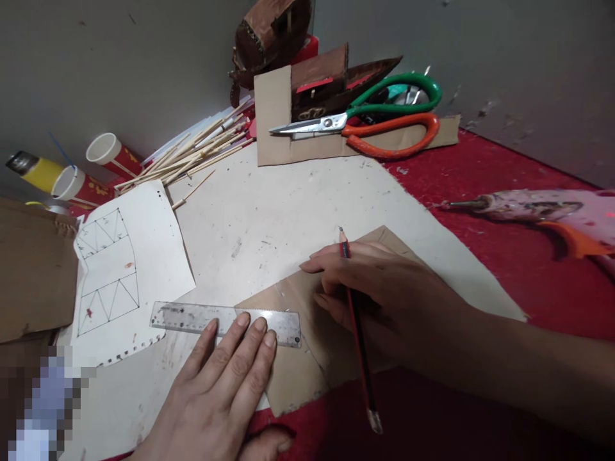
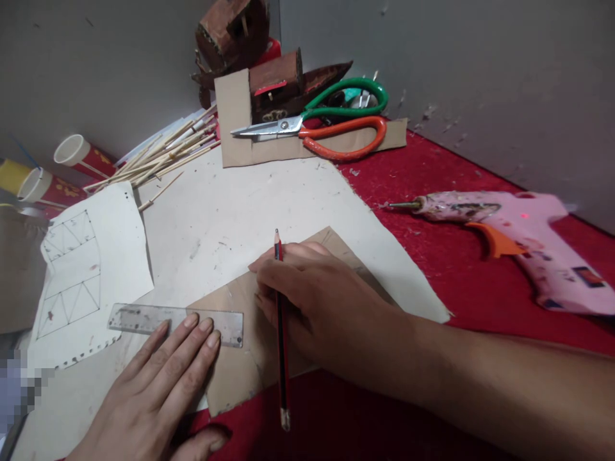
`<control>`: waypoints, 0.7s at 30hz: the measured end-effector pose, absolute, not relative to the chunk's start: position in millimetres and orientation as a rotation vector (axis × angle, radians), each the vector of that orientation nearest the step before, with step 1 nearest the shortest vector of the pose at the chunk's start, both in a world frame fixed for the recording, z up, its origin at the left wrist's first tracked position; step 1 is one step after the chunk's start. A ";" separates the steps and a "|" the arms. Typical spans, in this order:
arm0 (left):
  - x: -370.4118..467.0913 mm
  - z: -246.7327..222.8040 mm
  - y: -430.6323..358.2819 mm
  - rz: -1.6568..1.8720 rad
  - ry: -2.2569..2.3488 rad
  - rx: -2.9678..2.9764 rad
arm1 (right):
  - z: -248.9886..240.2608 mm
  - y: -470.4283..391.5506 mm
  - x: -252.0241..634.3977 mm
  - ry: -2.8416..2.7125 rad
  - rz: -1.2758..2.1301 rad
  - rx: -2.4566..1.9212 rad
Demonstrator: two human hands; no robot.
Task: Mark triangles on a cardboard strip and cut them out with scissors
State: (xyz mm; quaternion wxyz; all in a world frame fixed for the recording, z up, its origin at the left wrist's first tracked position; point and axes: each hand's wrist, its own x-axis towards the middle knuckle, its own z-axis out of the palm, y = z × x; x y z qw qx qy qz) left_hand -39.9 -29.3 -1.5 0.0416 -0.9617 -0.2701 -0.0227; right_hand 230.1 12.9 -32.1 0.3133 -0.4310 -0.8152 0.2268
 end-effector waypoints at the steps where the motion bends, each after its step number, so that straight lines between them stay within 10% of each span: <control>1: -39.4 -1.0 -29.6 -0.085 -0.843 -2.945 | -32.5 12.8 230.0 -2.150 0.596 -1.133; 21: -37.4 -0.4 -30.4 -0.079 -0.867 -2.940 | -33.9 12.0 231.5 -2.133 0.584 -1.132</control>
